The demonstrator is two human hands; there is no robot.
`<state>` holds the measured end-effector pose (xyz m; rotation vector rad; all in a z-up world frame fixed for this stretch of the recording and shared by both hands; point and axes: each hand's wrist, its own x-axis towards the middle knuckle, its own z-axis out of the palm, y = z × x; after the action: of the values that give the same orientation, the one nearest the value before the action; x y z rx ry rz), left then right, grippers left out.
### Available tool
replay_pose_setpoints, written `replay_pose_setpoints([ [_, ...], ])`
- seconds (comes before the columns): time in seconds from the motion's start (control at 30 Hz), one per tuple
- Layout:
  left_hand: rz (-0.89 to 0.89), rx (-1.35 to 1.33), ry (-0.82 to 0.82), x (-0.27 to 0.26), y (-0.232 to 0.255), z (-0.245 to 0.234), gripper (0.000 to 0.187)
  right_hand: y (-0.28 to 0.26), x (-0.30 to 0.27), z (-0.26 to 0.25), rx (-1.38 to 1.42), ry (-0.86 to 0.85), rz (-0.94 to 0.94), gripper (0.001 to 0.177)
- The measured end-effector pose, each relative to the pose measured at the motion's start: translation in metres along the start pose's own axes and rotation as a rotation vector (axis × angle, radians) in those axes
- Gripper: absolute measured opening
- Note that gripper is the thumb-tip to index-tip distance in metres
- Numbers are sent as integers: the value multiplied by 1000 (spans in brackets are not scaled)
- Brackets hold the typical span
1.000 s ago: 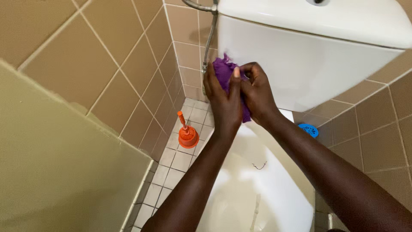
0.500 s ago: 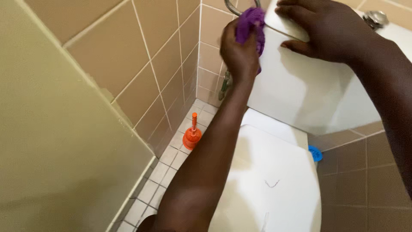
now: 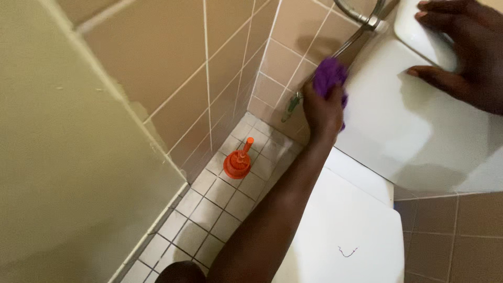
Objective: The person pours a cleaning liquid from a yellow bottle into the toilet bowl, then uses a purple cloth to wipe the toilet tank and seat. The person repeatedly dips the cloth into a bucket of soapy water and wrings it out while cleaning.
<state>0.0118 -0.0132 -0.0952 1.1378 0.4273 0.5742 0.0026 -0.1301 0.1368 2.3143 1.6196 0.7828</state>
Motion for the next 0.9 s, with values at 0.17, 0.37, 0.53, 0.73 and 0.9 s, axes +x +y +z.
replay_pose_setpoints([
  [0.17,202,-226,-269,46,21,22,44,11,-12,18,185,-55,153,77],
  [0.37,151,-519,-440,71,-16,19,52,7,0,10,-2,-36,47,80],
  [0.53,17,-84,-397,68,-67,3,46,-2,10,25,30,-79,114,78],
  [0.73,-112,-151,-362,33,-92,-25,34,12,11,43,39,-117,194,76],
  [0.9,-33,-86,-332,7,-35,-21,34,24,12,54,35,-111,246,75],
])
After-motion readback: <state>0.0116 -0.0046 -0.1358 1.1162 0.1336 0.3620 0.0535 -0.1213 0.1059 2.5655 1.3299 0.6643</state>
